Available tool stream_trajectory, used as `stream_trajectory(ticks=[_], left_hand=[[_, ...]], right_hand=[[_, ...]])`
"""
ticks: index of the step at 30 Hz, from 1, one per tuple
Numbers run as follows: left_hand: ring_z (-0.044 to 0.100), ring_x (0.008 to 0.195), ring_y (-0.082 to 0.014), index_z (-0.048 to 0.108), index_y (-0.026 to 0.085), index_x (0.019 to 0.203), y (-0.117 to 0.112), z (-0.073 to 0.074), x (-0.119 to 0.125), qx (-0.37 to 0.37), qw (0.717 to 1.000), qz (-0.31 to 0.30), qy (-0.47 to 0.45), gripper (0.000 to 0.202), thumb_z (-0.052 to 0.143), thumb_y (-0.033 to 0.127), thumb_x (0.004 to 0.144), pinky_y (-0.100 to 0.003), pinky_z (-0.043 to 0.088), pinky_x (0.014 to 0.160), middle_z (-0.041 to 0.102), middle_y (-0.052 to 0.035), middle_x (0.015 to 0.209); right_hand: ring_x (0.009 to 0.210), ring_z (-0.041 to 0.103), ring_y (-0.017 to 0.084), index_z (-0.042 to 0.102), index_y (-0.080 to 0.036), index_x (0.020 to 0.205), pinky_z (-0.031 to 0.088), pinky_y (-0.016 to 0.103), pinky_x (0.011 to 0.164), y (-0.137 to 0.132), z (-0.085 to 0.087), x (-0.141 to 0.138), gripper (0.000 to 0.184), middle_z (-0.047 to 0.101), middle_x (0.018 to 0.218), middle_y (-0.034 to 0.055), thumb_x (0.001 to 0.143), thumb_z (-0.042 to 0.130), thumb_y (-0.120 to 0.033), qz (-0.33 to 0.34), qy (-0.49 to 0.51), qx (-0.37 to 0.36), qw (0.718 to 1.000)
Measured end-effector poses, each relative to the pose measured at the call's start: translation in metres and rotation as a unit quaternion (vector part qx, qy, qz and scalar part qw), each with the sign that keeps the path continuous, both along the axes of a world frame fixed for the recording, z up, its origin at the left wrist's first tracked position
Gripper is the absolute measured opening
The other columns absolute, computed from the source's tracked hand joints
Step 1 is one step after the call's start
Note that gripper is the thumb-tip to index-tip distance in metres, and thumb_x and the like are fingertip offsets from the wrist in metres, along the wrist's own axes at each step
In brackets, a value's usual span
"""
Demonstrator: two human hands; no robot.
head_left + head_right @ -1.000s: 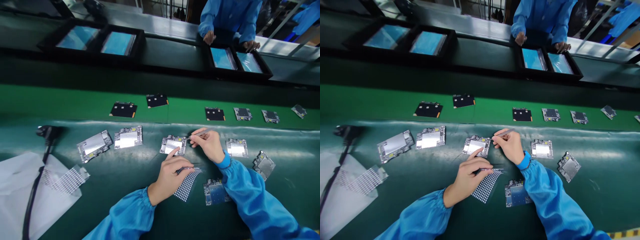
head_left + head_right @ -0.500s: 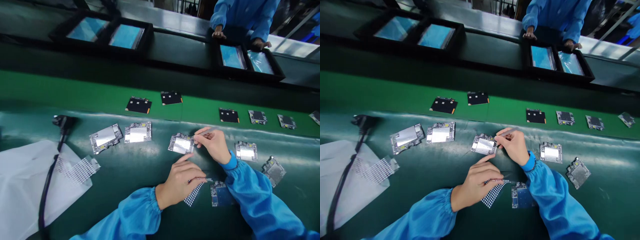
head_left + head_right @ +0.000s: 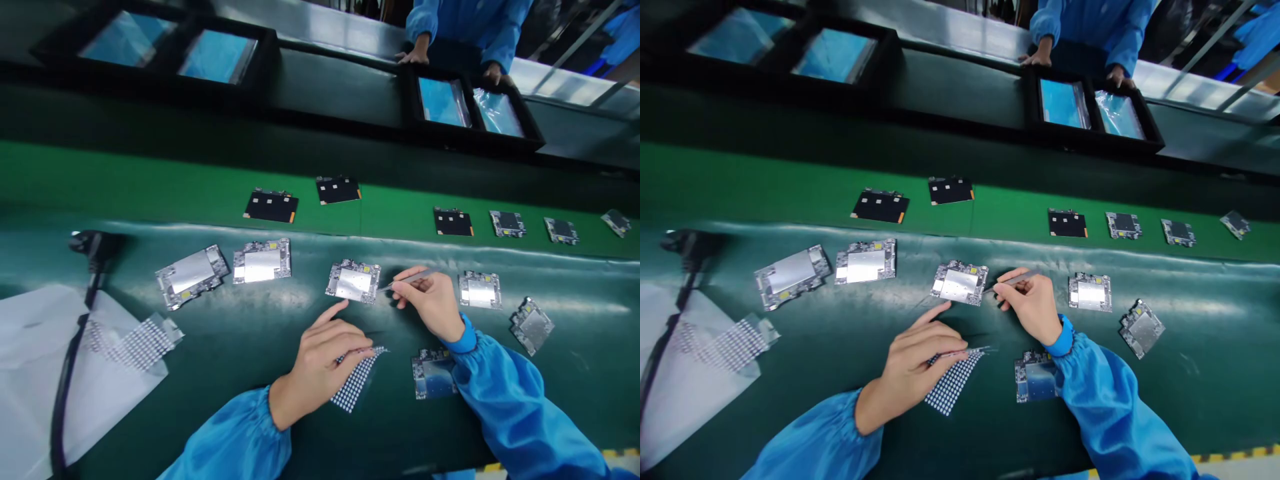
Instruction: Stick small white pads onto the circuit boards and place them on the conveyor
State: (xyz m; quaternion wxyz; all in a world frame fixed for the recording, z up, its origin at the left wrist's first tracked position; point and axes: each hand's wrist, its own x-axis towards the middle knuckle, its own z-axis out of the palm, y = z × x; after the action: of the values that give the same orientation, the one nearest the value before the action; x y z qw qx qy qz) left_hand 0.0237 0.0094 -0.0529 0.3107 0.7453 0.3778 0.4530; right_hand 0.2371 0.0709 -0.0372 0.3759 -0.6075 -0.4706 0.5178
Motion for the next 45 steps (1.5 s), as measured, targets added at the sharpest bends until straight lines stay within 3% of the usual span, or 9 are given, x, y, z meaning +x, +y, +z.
stream_trajectory(ticks=[8,15,19,23,28,33,39,45], left_hand=[[0.072,0.066,-0.0119,0.074,0.019,0.082,-0.003,-0.002,0.005,-0.016,1.0,-0.009,0.01,0.006,0.074,0.017,0.088,-0.051,0.046,0.115,0.076,0.0021,0.075],[0.071,0.064,-0.0116,0.073,0.02,0.084,0.003,-0.004,0.005,-0.009,1.0,0.007,0.008,0.006,0.074,0.016,0.088,-0.057,0.039,0.12,0.077,0.0033,0.075],[0.071,0.064,-0.0118,0.072,0.02,0.083,0.005,-0.002,0.002,0.001,1.0,0.023,0.005,0.008,0.074,0.014,0.088,-0.057,0.043,0.117,0.076,0.0037,0.075],[0.072,0.065,-0.0126,0.072,0.022,0.085,0.007,-0.001,-0.004,0.005,0.999,0.053,0.006,0.007,0.074,0.015,0.087,-0.057,0.047,0.113,0.077,0.0038,0.076],[0.072,0.065,-0.0131,0.072,0.022,0.084,0.01,-0.003,-0.002,-0.004,0.997,0.068,0.021,0.006,0.074,0.016,0.087,-0.061,0.041,0.117,0.077,0.0041,0.076],[0.072,0.064,-0.0126,0.072,0.022,0.083,0.008,-0.001,0.007,-0.022,0.999,0.031,0.014,0.007,0.073,0.018,0.088,-0.059,0.044,0.115,0.077,0.004,0.076],[0.072,0.063,-0.0118,0.072,0.022,0.083,0.009,0.002,0.011,-0.011,0.999,0.026,0.017,0.008,0.072,0.018,0.089,-0.058,0.042,0.117,0.076,0.0044,0.075],[0.071,0.063,-0.0121,0.073,0.022,0.083,0.012,0.0,0.011,-0.012,1.0,0.004,0.02,0.006,0.073,0.018,0.089,-0.057,0.041,0.118,0.076,0.0042,0.074]], right_hand=[[0.048,0.067,0.016,0.072,-0.014,0.08,0.058,0.028,0.048,0.005,0.001,0.001,0.019,0.072,0.061,0.0044,0.075,0.08,-0.031,-0.001,-0.008,0.018,1.0],[0.051,0.069,0.017,0.072,-0.016,0.08,0.06,0.029,0.052,0.01,-0.006,0.013,0.018,0.072,0.061,0.0024,0.073,0.082,-0.03,-0.049,0.032,0.022,0.998],[0.062,0.074,0.019,0.073,-0.017,0.082,0.062,0.032,0.063,0.007,-0.011,0.018,0.017,0.074,0.066,0.0032,0.075,0.082,-0.03,-0.041,0.053,0.034,0.997],[0.066,0.074,0.02,0.073,-0.018,0.083,0.06,0.032,0.065,0.004,-0.012,0.016,0.015,0.076,0.07,0.0037,0.077,0.081,-0.029,-0.024,0.053,0.044,0.997],[0.066,0.073,0.02,0.073,-0.019,0.081,0.059,0.033,0.064,0.008,-0.011,0.016,0.012,0.076,0.069,0.0037,0.076,0.08,-0.027,-0.026,0.042,0.056,0.997],[0.065,0.074,0.02,0.072,-0.019,0.083,0.06,0.034,0.065,0.011,-0.008,0.022,0.013,0.075,0.069,0.0034,0.077,0.079,-0.029,-0.037,0.032,0.056,0.997],[0.049,0.066,0.016,0.069,-0.018,0.078,0.057,0.03,0.051,0.024,0.005,-0.011,0.012,0.068,0.058,0.0009,0.075,0.075,-0.028,-0.016,0.007,0.041,0.999],[0.044,0.06,0.013,0.065,-0.017,0.078,0.052,0.027,0.044,0.043,-0.004,-0.035,0.015,0.065,0.056,-0.0005,0.073,0.073,-0.029,0.016,0.012,0.04,0.999]])
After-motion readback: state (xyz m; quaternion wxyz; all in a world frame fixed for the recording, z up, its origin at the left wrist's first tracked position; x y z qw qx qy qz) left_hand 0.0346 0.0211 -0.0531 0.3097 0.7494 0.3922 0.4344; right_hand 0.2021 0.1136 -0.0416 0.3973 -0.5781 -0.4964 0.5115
